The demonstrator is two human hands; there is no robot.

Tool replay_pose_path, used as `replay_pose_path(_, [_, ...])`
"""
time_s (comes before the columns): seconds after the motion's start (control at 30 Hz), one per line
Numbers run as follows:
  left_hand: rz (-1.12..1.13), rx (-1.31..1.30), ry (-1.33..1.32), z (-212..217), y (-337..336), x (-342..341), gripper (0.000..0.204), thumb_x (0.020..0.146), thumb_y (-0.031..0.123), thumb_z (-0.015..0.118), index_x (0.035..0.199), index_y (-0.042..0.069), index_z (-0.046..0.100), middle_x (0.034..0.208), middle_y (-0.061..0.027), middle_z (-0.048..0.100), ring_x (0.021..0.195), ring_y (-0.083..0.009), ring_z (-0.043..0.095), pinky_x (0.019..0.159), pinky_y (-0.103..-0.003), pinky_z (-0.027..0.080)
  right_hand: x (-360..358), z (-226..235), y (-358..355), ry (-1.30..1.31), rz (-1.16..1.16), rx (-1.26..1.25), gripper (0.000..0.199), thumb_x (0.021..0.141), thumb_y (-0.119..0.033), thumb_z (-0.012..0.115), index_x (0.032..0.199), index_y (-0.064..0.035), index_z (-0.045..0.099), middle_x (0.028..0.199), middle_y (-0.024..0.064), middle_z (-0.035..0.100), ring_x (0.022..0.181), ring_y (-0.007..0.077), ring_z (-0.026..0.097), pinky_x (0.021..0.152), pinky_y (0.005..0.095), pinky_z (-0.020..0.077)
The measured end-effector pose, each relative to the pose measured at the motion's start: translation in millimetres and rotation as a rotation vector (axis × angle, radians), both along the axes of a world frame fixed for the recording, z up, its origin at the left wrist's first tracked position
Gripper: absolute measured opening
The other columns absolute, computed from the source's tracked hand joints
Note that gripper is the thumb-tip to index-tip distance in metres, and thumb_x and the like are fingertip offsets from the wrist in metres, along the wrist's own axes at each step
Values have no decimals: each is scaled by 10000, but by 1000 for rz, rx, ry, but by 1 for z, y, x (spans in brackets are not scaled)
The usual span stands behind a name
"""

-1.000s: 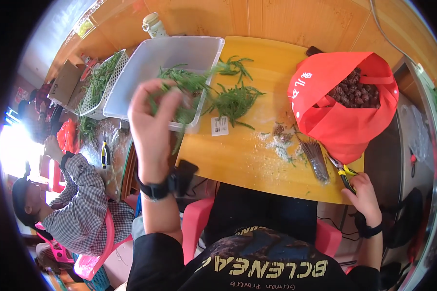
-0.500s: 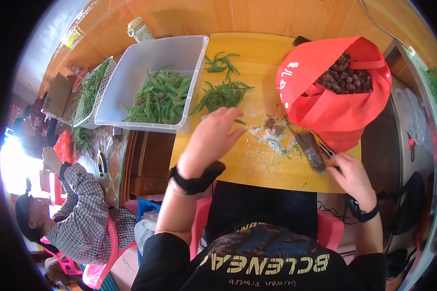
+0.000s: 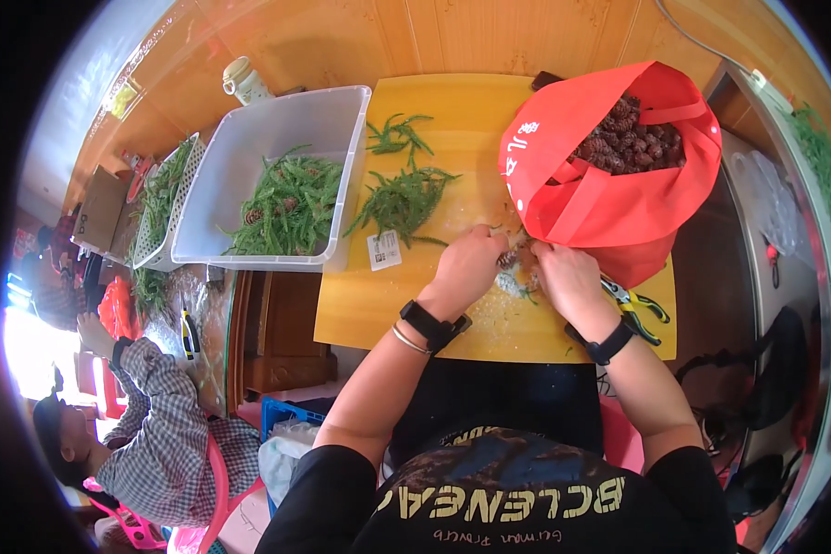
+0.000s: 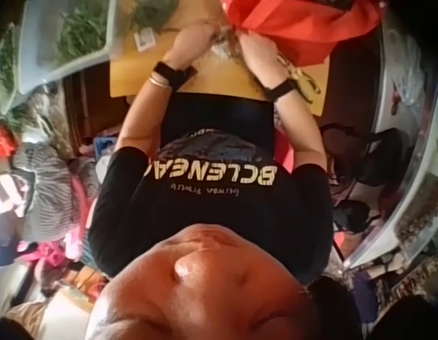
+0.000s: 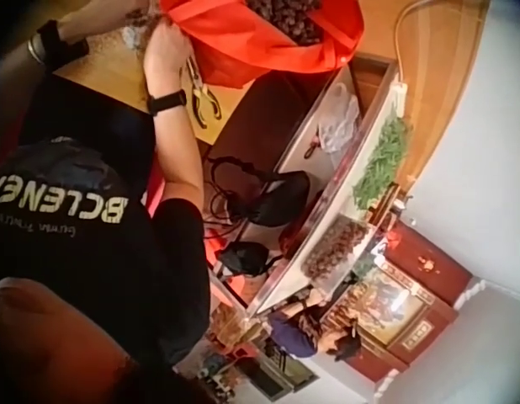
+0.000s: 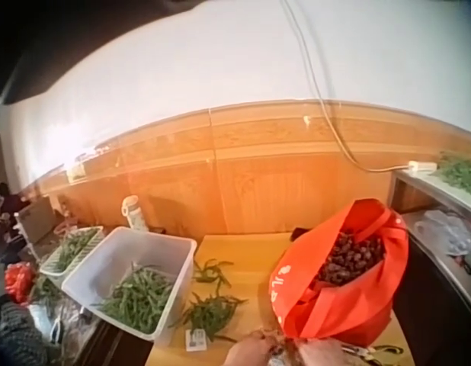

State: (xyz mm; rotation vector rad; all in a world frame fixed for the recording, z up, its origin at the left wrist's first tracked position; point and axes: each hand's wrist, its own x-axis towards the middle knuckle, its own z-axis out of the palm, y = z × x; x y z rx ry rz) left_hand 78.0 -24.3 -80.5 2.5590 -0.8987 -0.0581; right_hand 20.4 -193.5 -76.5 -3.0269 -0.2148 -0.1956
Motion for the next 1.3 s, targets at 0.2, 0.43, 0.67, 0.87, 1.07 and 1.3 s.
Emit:
replay_pose_path(0.2, [16, -248, 131, 19, 21, -14, 279, 686, 28, 635, 959, 71, 589, 860, -153, 566, 776, -323, 589, 678, -377, 490, 12, -6, 8, -44, 54, 40, 116, 733, -137, 610, 834, -91, 578, 808, 114, 592, 725, 301, 599, 608, 423, 484])
replay_pose_path(0.43, [164, -926, 738, 39, 53, -42, 330, 778, -45, 623, 1092, 10, 539, 956, -20, 579, 827, -74, 568, 717, -206, 472, 18, -1, 3, -148, 96, 139, 117, 732, -176, 646, 774, -93, 574, 717, 99, 591, 713, 292, 594, 603, 401, 462])
replay_pose_path(0.67, [226, -1118, 904, 28, 74, -72, 326, 800, -42, 606, 1102, 13, 496, 1014, -73, 582, 901, -152, 606, 689, -218, 473, 22, -1, 3, -340, 155, 53, 104, 673, -95, 653, 728, -77, 566, 771, 112, 590, 761, 295, 583, 623, 418, 452])
replay_pose_path(0.87, [246, -1178, 904, 16, 80, -83, 300, 827, -33, 576, 1110, 15, 490, 1014, -79, 581, 924, -180, 612, 694, -228, 484, 30, -6, 6, -330, 145, 100, 71, 682, -101, 611, 718, -64, 562, 711, 131, 579, 729, 314, 581, 641, 425, 459])
replay_pose_path(1.07, [296, -1209, 995, 17, 75, -86, 250, 868, 26, 544, 1112, 18, 488, 1023, -80, 577, 915, -181, 611, 707, -230, 495, 34, 0, 11, -226, 165, 271, 81, 725, -107, 589, 769, -59, 542, 714, 127, 580, 700, 308, 584, 601, 404, 463])
replay_pose_path(1.3, [268, -1301, 1043, 23, 68, -91, 307, 860, 41, 567, 1152, 20, 474, 1042, -84, 575, 910, -178, 606, 707, -228, 495, -7, 72, 38, -37, 403, 948, 184, 850, 17, 542, 1022, 5, 477, 844, 119, 629, 762, 152, 643, 652, 252, 504])
